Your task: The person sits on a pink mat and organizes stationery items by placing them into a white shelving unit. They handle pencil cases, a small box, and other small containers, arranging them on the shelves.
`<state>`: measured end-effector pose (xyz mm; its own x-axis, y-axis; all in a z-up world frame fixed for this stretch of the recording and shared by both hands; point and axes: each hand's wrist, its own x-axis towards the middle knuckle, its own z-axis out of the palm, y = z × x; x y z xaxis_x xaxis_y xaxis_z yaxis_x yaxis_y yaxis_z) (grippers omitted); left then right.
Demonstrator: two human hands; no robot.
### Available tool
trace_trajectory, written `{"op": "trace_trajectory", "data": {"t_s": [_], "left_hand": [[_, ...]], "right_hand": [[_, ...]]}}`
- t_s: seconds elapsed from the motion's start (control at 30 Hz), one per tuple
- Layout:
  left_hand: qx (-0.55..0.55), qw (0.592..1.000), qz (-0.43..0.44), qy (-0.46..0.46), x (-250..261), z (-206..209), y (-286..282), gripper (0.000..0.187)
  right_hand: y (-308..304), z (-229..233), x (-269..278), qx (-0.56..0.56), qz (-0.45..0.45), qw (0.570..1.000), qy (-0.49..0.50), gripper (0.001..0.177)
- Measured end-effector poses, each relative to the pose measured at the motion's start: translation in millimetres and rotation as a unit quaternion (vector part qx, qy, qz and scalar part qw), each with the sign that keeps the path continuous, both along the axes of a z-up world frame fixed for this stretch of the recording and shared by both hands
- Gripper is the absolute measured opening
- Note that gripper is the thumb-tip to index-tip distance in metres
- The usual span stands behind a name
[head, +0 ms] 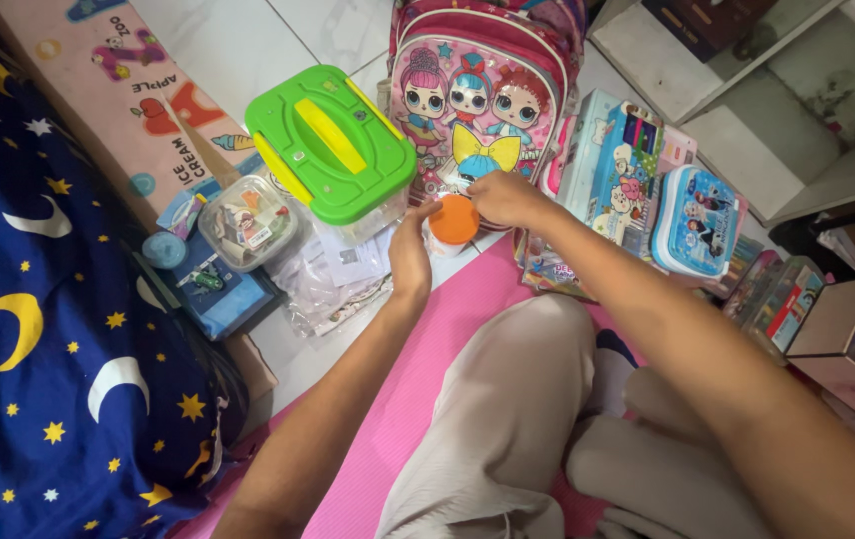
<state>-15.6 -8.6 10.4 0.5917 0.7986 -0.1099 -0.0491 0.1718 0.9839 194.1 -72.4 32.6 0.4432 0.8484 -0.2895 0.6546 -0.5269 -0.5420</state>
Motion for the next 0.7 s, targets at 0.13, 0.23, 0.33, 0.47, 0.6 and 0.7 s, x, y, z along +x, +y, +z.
{"op": "trace_trajectory", "data": {"t_s": [0.13, 0.23, 0.33, 0.47, 0.6, 0.7], "left_hand": [[0.012, 0.999, 0.018, -0.042, 3.6, 25.1, 11.7, 0.056], [-0.006, 0.999, 0.027, -0.036, 9.3, 36.0, 19.8, 0.045], [0.018, 1.000, 0.022, 0.003, 14.0, 41.0, 27.4, 0.031], [0.009, 0.997, 0.000, -0.071, 23.5, 44.9, 34.8, 0.036], [-0.031, 0.994, -0.021, -0.101, 39.1, 56.8, 35.5, 0.043], [-0.014, 0.995, -0.036, -0.094, 54.2, 74.0, 37.5, 0.041]], "right_hand": [[1.4, 14.0, 5.1, 0.007, 0.069, 0.998, 0.003, 0.036], [6.1, 31.2, 3.2, -0.011, 0.029, 0.999, 0.020, 0.035], [8.1, 50.1, -0.8, -0.004, 0.018, 0.999, 0.042, 0.034], [10.4, 70.3, -3.6, -0.027, -0.002, 0.996, 0.084, 0.036], [15.3, 81.8, 4.4, -0.003, -0.115, 0.968, 0.224, 0.040], [17.1, 91.6, 24.4, 0.086, -0.008, 0.990, 0.113, 0.039]]}}
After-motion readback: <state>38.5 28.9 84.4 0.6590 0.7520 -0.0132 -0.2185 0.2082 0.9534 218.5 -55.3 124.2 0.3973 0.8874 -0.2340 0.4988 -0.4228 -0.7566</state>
